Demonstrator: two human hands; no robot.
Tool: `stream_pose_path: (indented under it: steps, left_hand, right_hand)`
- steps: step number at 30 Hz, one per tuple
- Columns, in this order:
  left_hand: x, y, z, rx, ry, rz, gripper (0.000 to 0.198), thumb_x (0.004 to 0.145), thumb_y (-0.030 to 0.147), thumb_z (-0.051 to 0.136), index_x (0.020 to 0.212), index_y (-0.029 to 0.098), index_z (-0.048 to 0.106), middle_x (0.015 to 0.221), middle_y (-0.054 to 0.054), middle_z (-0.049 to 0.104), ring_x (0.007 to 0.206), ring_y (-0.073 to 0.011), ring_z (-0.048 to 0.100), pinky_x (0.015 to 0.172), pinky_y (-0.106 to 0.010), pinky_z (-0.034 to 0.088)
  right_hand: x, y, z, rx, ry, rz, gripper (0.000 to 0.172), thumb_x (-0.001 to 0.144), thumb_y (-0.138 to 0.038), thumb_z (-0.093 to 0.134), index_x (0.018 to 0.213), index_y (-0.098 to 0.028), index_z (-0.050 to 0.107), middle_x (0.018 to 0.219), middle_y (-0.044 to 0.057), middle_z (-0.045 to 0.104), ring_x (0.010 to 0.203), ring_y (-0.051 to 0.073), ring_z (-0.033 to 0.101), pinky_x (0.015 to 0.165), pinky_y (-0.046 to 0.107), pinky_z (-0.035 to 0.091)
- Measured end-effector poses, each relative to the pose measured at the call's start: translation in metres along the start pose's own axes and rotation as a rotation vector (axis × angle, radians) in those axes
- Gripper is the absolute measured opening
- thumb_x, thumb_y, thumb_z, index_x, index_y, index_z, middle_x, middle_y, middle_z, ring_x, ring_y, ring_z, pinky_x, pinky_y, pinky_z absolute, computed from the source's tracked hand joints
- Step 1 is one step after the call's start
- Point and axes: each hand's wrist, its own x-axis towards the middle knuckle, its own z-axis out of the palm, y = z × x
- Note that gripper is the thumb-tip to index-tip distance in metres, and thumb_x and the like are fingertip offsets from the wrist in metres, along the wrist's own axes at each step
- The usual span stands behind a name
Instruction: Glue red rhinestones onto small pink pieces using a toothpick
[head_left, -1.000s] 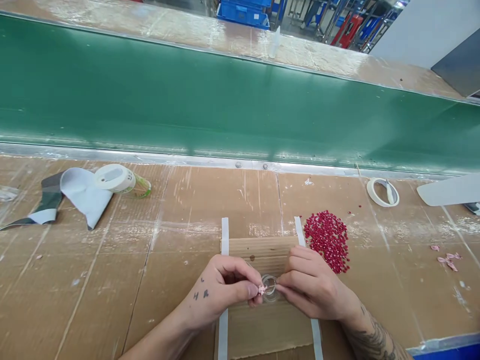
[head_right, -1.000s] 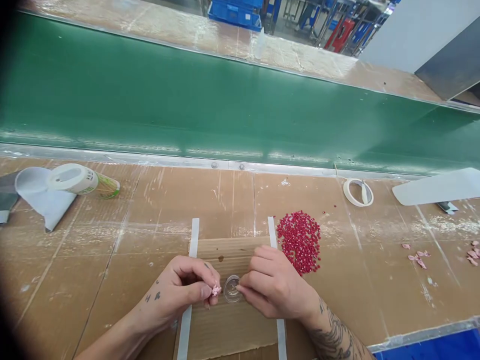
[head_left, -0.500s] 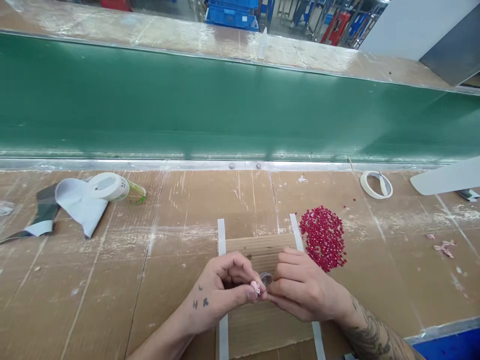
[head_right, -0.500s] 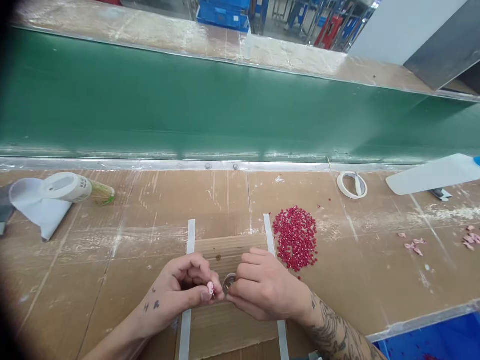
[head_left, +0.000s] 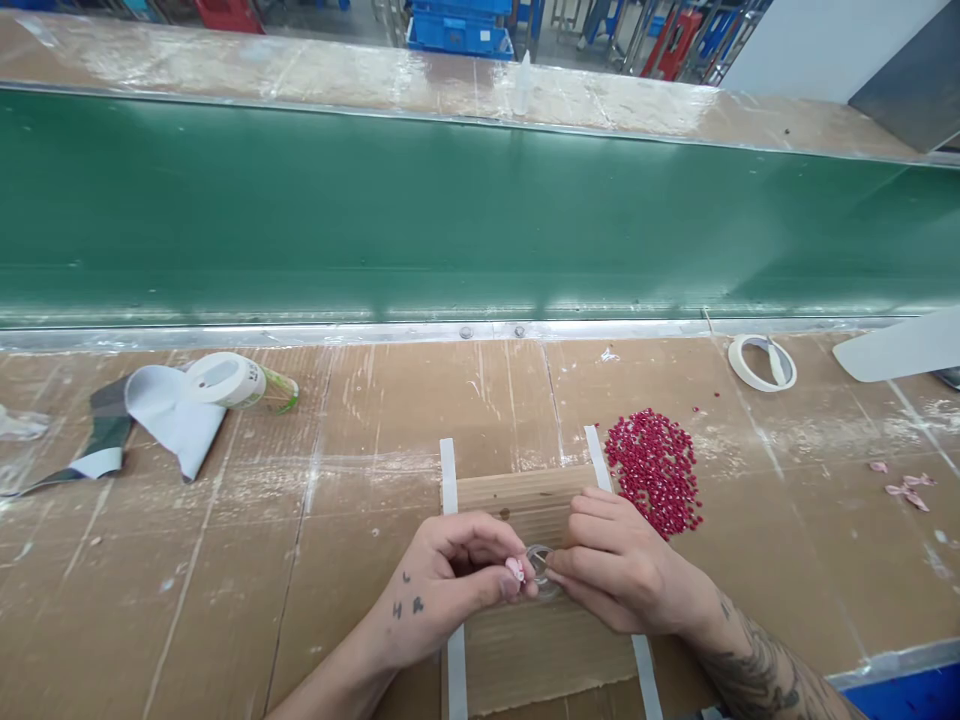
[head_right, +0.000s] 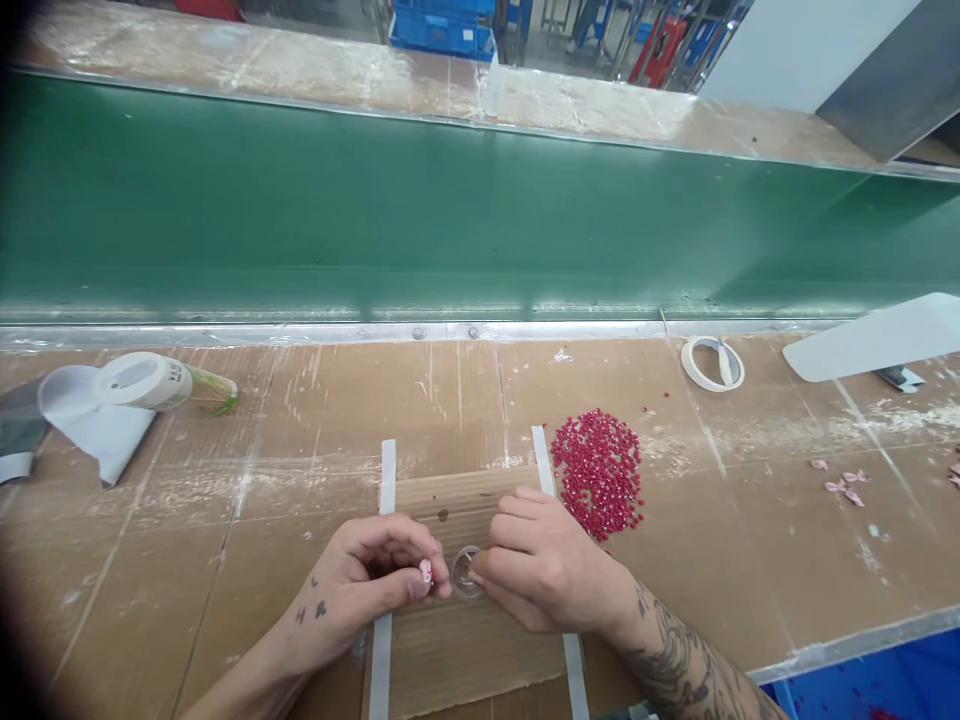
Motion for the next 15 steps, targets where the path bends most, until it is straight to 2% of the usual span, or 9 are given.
stream_pose_path:
  steps: [6,15]
  left_hand:
    - [0.0004,-0.0010,0.0001,0.025,-0.004,0.009,0.003,0.087,0.020,0.079,0.086,0.018,0.080,0.081,-0.006,0.079,0.072,-0.0095,0.071,0.069,-0.016,0.055]
    - [0.0029,0.0016,0.0024,0.381,0.073,0.275,0.010,0.082,0.009,0.074,0.080,0.017,0.078,0.075,-0.004,0.074,0.070,-0.0122,0.064,0.066,-0.020,0.051]
  right_hand:
    - [0.0005,0.0004,0.0008,0.002,-0.019,-0.027,0.029,0.101,-0.014,0.048,0.076,-0.015,0.063,0.065,-0.002,0.048,0.065,0.014,0.038,0.062,0.032,0.029]
    - [0.0069,-0.0041,0.0011,-0.092,-0.006,-0.003,0.033,0.101,-0.013,0.044,0.072,-0.015,0.059,0.066,-0.001,0.045,0.064,0.014,0.034,0.062,0.030,0.029]
